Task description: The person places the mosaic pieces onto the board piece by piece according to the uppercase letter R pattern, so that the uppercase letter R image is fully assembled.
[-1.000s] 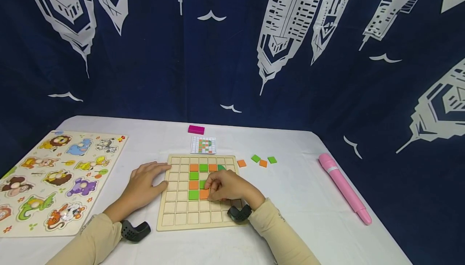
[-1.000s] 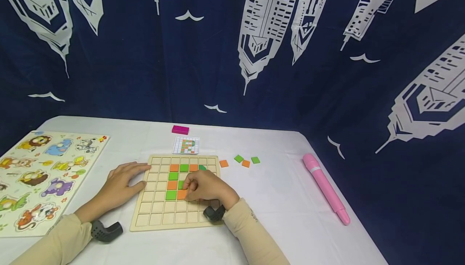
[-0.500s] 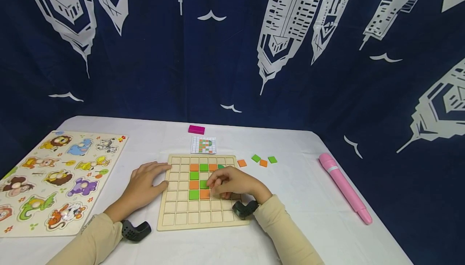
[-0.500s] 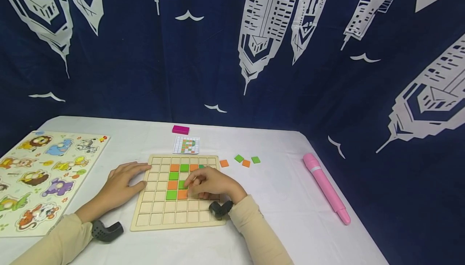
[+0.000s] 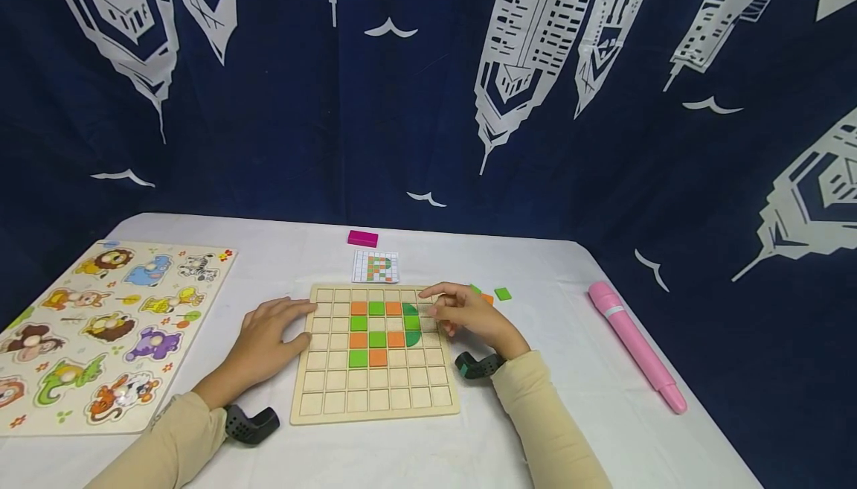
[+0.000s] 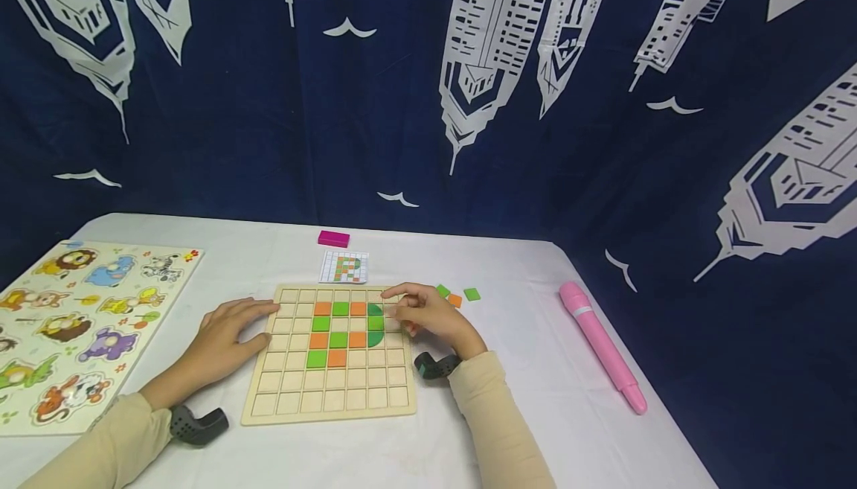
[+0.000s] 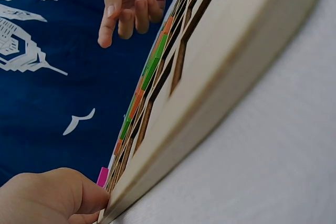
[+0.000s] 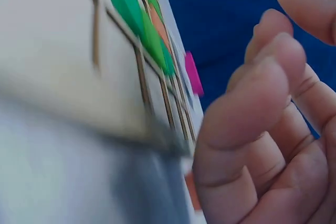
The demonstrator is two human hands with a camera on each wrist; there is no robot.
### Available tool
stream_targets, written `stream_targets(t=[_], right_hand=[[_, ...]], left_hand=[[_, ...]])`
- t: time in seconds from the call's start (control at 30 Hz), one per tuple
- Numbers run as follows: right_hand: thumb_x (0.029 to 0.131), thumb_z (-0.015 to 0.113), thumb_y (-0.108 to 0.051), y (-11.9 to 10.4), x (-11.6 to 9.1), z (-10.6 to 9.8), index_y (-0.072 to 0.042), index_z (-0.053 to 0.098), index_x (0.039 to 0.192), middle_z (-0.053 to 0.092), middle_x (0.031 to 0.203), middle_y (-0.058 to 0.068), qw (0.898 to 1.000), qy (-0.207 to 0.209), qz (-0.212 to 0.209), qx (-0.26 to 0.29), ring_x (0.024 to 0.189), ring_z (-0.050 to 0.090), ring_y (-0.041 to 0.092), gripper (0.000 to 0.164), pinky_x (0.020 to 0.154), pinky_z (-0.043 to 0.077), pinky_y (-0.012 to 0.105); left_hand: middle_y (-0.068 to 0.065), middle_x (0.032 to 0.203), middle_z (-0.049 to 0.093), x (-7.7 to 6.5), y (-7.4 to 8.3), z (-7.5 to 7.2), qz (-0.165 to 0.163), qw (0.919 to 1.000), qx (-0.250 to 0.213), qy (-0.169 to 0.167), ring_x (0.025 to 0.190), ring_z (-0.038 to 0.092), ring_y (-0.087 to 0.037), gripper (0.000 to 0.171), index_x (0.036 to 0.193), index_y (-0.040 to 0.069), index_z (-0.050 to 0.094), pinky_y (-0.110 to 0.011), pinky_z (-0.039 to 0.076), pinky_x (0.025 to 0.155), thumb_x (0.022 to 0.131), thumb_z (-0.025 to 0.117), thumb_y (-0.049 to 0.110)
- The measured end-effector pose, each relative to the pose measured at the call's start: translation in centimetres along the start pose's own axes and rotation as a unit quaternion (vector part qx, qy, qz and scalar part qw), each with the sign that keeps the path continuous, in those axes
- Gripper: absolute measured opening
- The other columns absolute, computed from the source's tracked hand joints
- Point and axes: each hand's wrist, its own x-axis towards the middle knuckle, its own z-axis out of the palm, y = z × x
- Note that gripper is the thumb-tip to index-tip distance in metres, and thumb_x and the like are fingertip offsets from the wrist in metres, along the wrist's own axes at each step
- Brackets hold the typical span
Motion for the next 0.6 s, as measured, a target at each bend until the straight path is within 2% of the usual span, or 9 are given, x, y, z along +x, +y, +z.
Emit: stream_targets(t=[0.33,0.47,0.6], right_hand=[[0.105,0.062,-0.007,1.8,-1.5,-4.0,0.014,0.051,0.147,0.059,0.080,-0.003,0.993,0.109,0.003,0.052,0.064,0.050,0.008,0.048,0.060,0.047,0.022],[0.106,0.060,-0.005,2.6,-2.3,-5.5,0.014,0.050,0.146,0.063,0.085,-0.002,0.986,0.147,0.007,0.077,0.065,0.051,0.007,0.046,0.060,0.048,0.021],[0.107,0.059,-0.006,3.1,-3.1,-6.5,0.015,0.051,0.145,0.061,0.085,-0.001,0.982,0.167,0.009,0.086,0.065,0.051,0.007,0.044,0.060,0.047,0.022]], left_hand=[[-0.021,0.148,0.064,0.0,0.1,-0.1,-0.001,1.0000,0.001,-0.002,0.147,0.044,-0.049,0.047,0.141,0.004,0.069,-0.068,0.028,0.114,0.096,0.071,0.016],[-0.021,0.148,0.064,0.0,0.0,0.0,0.000,1.0000,0.000,-0.001,0.147,0.044,-0.049,0.047,0.141,0.004,0.069,-0.068,0.028,0.114,0.096,0.071,0.016],[-0.022,0.148,0.064,0.0,0.0,0.0,0.000,1.0000,0.000,0.000,0.146,0.044,-0.050,0.048,0.141,0.003,0.069,-0.068,0.028,0.114,0.095,0.070,0.016]])
